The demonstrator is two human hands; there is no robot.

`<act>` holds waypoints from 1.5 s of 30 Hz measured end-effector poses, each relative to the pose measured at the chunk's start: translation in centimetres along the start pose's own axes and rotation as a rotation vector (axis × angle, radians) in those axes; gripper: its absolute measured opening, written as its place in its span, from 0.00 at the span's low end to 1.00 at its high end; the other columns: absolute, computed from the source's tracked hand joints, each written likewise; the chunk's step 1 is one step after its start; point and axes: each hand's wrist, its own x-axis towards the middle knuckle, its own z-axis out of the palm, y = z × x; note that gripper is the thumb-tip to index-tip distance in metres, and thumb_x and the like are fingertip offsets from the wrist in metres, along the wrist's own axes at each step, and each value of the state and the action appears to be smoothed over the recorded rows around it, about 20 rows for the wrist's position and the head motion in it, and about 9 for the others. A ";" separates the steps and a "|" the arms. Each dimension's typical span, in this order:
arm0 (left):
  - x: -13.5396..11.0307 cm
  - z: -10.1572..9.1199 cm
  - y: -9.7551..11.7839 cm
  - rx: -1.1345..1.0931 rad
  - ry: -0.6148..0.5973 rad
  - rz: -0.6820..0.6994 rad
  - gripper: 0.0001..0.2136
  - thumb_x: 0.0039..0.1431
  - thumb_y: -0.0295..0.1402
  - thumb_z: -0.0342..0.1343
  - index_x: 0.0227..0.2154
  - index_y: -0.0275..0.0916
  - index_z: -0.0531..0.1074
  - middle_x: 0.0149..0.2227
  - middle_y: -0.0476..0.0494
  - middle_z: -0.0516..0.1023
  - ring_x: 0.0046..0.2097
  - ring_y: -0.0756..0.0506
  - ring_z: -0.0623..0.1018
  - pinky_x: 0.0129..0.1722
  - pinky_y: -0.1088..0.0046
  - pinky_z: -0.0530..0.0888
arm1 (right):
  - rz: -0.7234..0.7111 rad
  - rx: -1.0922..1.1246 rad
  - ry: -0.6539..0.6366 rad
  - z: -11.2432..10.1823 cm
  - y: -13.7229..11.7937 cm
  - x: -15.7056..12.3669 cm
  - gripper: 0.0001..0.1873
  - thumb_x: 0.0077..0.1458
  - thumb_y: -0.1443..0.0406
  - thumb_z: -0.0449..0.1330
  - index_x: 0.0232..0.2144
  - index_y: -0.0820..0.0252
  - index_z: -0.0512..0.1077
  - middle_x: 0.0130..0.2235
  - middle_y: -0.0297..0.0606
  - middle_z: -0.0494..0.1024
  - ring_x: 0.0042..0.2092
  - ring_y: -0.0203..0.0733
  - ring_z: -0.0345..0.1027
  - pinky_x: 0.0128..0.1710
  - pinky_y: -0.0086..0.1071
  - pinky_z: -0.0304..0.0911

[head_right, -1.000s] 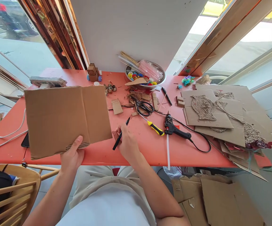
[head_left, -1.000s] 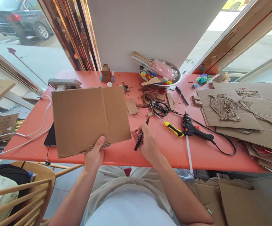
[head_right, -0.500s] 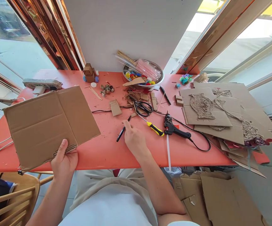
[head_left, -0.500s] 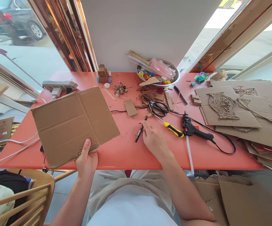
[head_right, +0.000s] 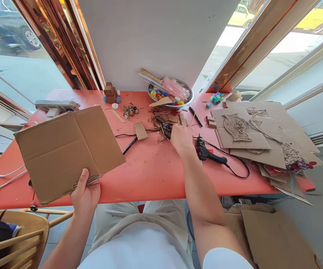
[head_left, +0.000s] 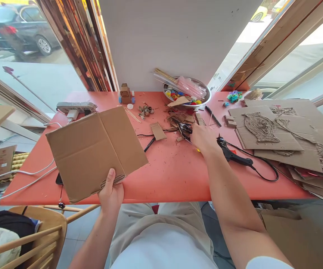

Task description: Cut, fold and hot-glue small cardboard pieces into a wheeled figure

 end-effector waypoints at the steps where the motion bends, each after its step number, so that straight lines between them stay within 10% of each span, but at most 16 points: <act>1: 0.0 -0.1 -0.1 -0.008 0.006 -0.015 0.32 0.31 0.48 0.84 0.45 0.53 0.86 0.59 0.50 0.85 0.58 0.42 0.83 0.45 0.73 0.84 | 0.020 -0.010 -0.022 0.0 -0.1 0.5 0.13 0.57 0.76 0.60 0.42 0.64 0.82 0.44 0.60 0.86 0.50 0.63 0.81 0.48 0.43 0.70; 6: -0.1 0.0 -0.1 -0.046 -0.004 -0.033 0.33 0.33 0.47 0.84 0.48 0.55 0.85 0.58 0.49 0.85 0.56 0.42 0.84 0.35 0.77 0.82 | 0.037 0.023 -0.025 0.0 0.5 1.0 0.04 0.52 0.71 0.69 0.32 0.59 0.80 0.35 0.54 0.84 0.46 0.63 0.81 0.43 0.43 0.70; 15: 0.6 -0.1 -0.4 -0.040 -0.024 -0.022 0.24 0.36 0.46 0.83 0.37 0.46 0.85 0.40 0.49 0.89 0.35 0.49 0.84 0.32 0.77 0.80 | -0.126 0.398 -0.085 -2.8 -2.1 -0.7 0.15 0.57 0.59 0.71 0.26 0.55 0.69 0.27 0.41 0.78 0.36 0.49 0.77 0.36 0.38 0.69; 23: 3.8 6.1 2.3 -0.078 -0.137 0.072 0.20 0.37 0.43 0.80 0.33 0.44 0.83 0.36 0.48 0.87 0.35 0.48 0.83 0.29 0.77 0.76 | -0.426 1.372 -0.434 -0.1 -7.0 -3.6 0.43 0.42 0.20 0.58 0.25 0.52 0.61 0.20 0.29 0.67 0.21 0.35 0.63 0.21 0.31 0.61; 30: 6.5 14.0 0.8 -0.076 -0.144 -0.006 0.19 0.35 0.43 0.78 0.27 0.42 0.76 0.31 0.50 0.81 0.29 0.50 0.77 0.24 0.76 0.69 | -0.568 1.268 -0.487 1.8 -7.1 -4.7 0.46 0.45 0.18 0.48 0.32 0.52 0.63 0.27 0.31 0.67 0.28 0.38 0.62 0.27 0.35 0.60; 45: 5.1 12.2 0.2 -0.100 -0.286 0.068 0.23 0.42 0.47 0.81 0.28 0.41 0.73 0.20 0.59 0.71 0.19 0.56 0.68 0.17 0.78 0.61 | -0.478 1.316 -0.801 1.3 -7.9 -7.5 0.46 0.43 0.19 0.53 0.32 0.53 0.61 0.29 0.28 0.62 0.28 0.36 0.58 0.30 0.34 0.58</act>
